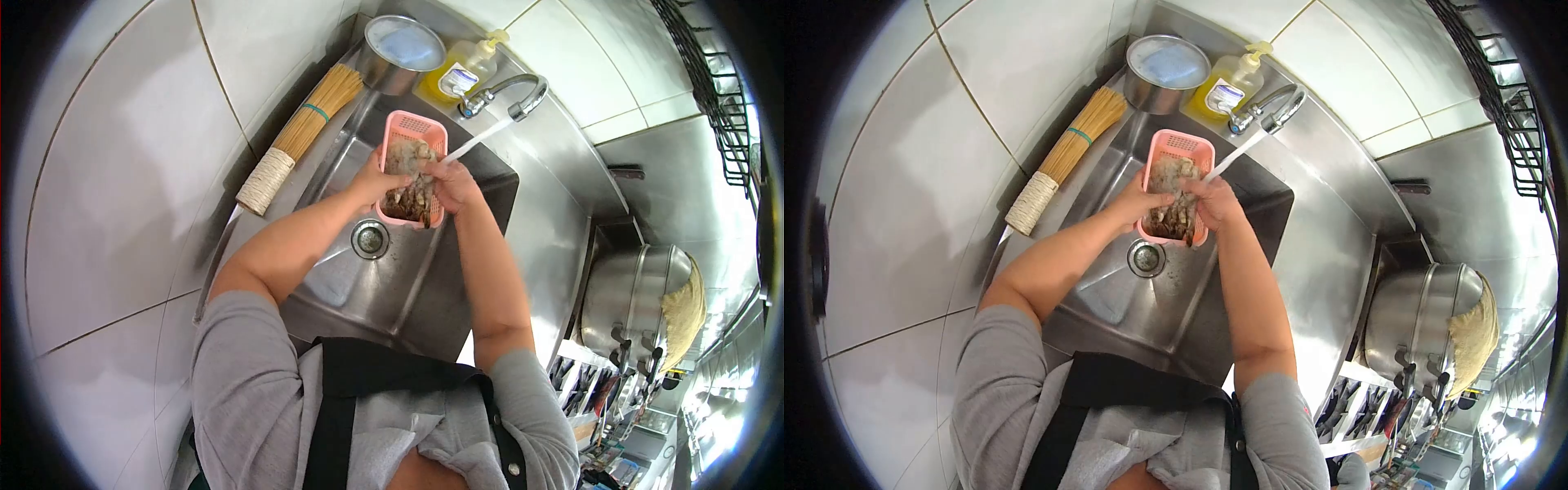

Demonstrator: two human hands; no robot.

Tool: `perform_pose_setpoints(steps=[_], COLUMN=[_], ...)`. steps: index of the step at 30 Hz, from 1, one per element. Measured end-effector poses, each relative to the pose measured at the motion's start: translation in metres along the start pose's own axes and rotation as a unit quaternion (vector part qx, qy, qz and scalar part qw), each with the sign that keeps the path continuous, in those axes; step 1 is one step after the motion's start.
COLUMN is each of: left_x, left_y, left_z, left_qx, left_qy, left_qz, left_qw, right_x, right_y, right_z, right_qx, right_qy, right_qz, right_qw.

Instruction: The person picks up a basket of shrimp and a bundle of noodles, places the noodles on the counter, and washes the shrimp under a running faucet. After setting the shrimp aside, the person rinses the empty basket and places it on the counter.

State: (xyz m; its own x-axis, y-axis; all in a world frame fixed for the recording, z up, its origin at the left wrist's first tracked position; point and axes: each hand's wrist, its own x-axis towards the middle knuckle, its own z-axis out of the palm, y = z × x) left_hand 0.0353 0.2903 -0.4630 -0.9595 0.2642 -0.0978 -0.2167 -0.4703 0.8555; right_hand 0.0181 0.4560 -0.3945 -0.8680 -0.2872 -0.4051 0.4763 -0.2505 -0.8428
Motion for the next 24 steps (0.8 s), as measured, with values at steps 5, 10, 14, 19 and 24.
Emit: perform_pose_setpoints(steps=[5, 10, 14, 19, 24], left_x=[0.002, 0.0, 0.005, 0.004, -0.002], left_y=[0.006, 0.008, 0.003, 0.007, 0.019], left_z=[0.0, 0.004, -0.001, 0.002, 0.007], left_qx=[0.0, 0.055, 0.048, 0.027, 0.003], left_qy=[-0.022, -0.042, -0.06, -0.079, -0.074], left_qz=[0.01, 0.039, 0.049, 0.04, 0.053], left_qw=[1.0, 0.997, 0.996, 0.996, 0.996], right_x=[-0.01, -0.005, -0.011, -0.01, -0.006], right_y=[0.008, 0.009, 0.006, 0.008, 0.011], right_z=[0.016, 0.004, -0.002, -0.003, 0.008], right_qx=[-0.104, -0.023, 0.003, 0.01, 0.064], right_qy=[0.057, 0.063, 0.021, 0.007, 0.076], right_qz=[-0.059, -0.029, -0.014, -0.045, -0.121], right_qw=[0.991, 0.997, 1.0, 0.999, 0.988])
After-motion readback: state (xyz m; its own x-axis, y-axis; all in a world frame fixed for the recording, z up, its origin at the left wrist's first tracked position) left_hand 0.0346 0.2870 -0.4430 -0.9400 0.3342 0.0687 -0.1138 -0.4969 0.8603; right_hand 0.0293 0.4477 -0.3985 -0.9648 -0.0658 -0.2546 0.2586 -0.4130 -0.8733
